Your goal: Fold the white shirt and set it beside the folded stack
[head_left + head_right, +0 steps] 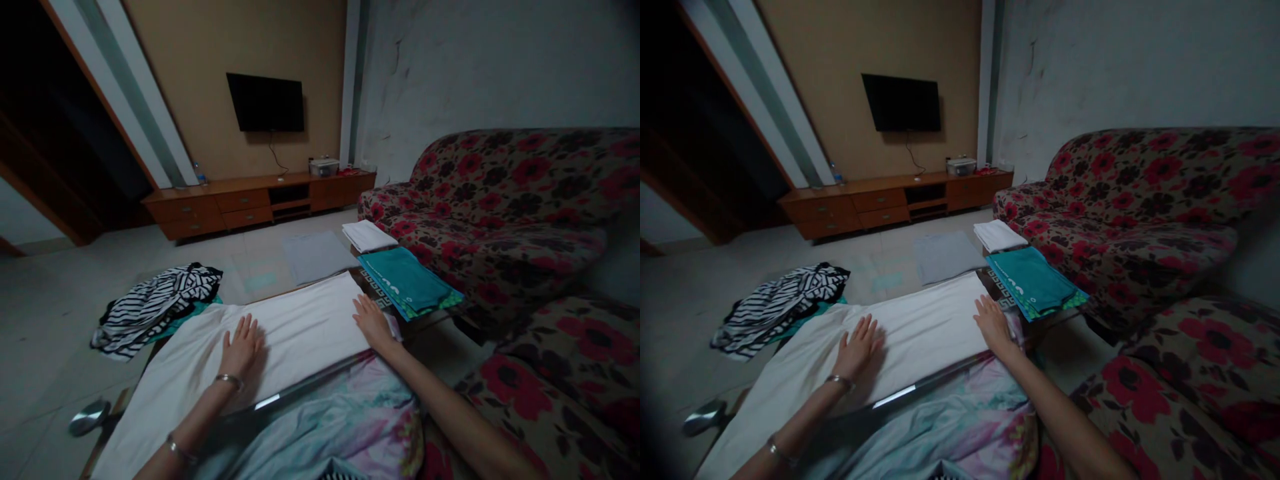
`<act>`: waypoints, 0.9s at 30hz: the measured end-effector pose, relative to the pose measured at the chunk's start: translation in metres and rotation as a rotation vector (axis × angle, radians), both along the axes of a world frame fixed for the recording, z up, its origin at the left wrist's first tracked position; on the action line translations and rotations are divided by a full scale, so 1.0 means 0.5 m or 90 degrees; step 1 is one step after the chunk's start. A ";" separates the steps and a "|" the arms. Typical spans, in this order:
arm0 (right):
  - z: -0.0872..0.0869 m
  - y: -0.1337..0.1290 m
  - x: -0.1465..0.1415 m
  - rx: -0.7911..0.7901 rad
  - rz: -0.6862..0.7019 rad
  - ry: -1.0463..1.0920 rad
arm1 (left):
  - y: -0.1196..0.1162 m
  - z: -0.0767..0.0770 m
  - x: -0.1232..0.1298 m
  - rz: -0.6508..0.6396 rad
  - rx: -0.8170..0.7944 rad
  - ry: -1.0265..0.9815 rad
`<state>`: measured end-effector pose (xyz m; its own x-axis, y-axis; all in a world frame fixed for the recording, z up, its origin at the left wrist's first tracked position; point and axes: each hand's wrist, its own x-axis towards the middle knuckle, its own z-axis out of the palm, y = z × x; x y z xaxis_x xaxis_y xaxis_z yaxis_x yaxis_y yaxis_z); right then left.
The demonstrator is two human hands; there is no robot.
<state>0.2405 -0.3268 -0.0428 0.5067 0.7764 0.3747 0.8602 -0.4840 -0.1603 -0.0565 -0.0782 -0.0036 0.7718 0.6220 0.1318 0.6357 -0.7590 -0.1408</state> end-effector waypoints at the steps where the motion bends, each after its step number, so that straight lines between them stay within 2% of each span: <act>1: -0.003 0.012 -0.031 0.001 0.024 0.004 | -0.038 -0.006 0.003 0.009 -0.016 -0.001; 3: -0.014 0.022 -0.077 -0.009 0.080 0.018 | -0.093 -0.023 -0.007 0.009 -0.055 0.008; 5: -0.026 0.002 -0.087 -0.014 0.112 0.028 | -0.110 -0.039 -0.039 -0.008 -0.076 0.009; 8: -0.048 -0.073 -0.042 -0.002 0.098 0.019 | -0.083 -0.045 -0.118 -0.017 -0.076 -0.008; 12: -0.079 -0.163 0.047 -0.002 0.127 0.034 | -0.051 -0.020 -0.222 0.036 -0.108 -0.023; 14: -0.085 -0.173 0.076 -0.021 0.146 0.052 | -0.057 -0.005 -0.261 0.046 -0.136 -0.043; 16: -0.074 -0.154 0.088 -0.037 0.145 0.061 | -0.066 0.009 -0.299 0.084 -0.120 -0.101; 18: -0.043 -0.101 0.075 -0.027 0.138 0.063 | -0.072 0.021 -0.342 0.199 -0.050 -0.197; 21: 0.037 0.052 -0.007 0.020 0.189 0.089 | -0.071 0.029 -0.414 0.435 0.016 -0.325; 23: 0.097 0.193 -0.110 0.042 0.282 0.123 | -0.071 0.022 -0.453 0.516 -0.013 -0.388; 25: 0.149 0.344 -0.239 0.034 0.408 0.152 | -0.078 0.003 -0.476 0.527 -0.067 -0.461; 27: 0.185 0.482 -0.375 -0.014 0.508 0.155 | -0.095 -0.023 -0.483 0.527 -0.113 -0.547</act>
<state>0.0529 -0.0858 0.0497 -0.1333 0.9424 0.3069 0.8890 0.2506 -0.3833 -0.2977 -0.1257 -0.0151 -0.1673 0.9484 0.2692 0.7741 -0.0427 0.6316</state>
